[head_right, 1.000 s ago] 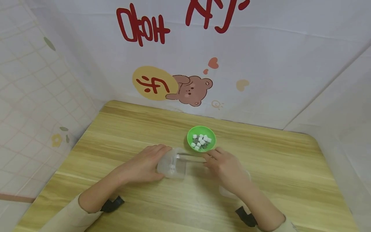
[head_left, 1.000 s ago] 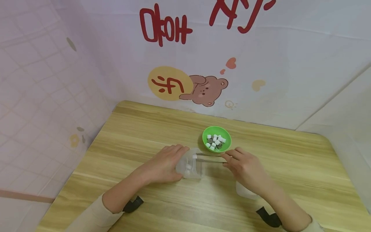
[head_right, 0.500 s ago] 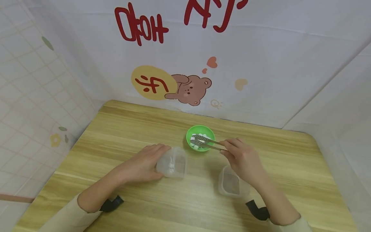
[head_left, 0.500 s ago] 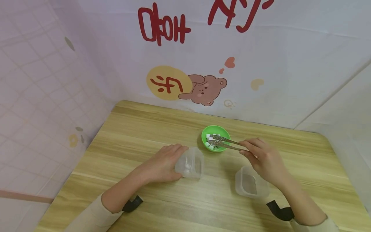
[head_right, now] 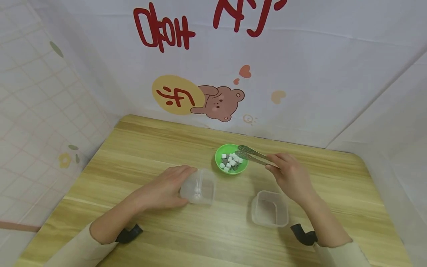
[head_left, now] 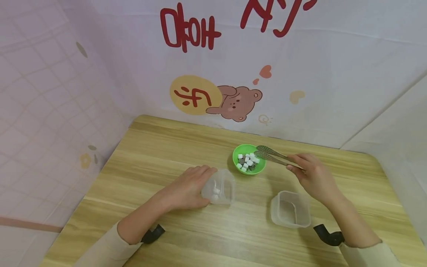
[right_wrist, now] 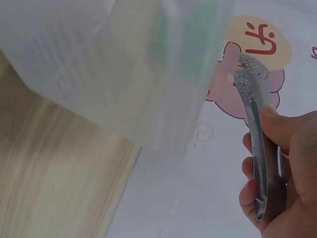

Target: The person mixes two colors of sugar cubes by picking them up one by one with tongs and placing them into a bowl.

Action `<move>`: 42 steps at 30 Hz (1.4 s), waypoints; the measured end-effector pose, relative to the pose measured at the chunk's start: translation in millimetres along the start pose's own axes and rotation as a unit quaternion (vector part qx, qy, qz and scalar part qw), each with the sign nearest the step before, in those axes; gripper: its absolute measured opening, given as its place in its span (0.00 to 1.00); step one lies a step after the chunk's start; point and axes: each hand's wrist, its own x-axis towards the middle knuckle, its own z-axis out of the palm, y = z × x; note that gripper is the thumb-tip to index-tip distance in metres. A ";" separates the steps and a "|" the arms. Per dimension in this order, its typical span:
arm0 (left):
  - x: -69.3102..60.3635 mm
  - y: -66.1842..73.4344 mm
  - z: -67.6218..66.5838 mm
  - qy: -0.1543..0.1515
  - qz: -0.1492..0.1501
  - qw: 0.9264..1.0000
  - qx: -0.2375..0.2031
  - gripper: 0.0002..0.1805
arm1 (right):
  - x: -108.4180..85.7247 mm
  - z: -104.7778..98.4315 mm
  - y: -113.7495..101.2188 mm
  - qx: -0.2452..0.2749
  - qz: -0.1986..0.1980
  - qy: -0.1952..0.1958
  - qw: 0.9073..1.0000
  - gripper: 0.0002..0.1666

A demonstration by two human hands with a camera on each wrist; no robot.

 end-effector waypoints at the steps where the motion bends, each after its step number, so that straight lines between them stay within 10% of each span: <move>1: 0.0 0.1 -0.1 -0.001 0.000 1.000 0.000 0.49 | -0.3 -0.5 0.6 -0.003 0.002 -0.001 1.000 0.26; 15: 0.5 0.2 0.2 -0.002 -0.003 1.000 0.002 0.49 | -3.6 -2.9 -2.2 -0.011 -0.056 0.001 0.998 0.19; 25: 1.5 1.8 0.4 -0.001 -0.002 1.000 0.003 0.49 | -2.6 2.7 -20.7 0.014 -0.084 -0.001 0.996 0.32; 42: 0.5 0.4 0.3 -0.001 0.002 1.000 0.008 0.49 | -0.7 24.5 -59.0 0.006 -0.100 -0.122 0.988 0.21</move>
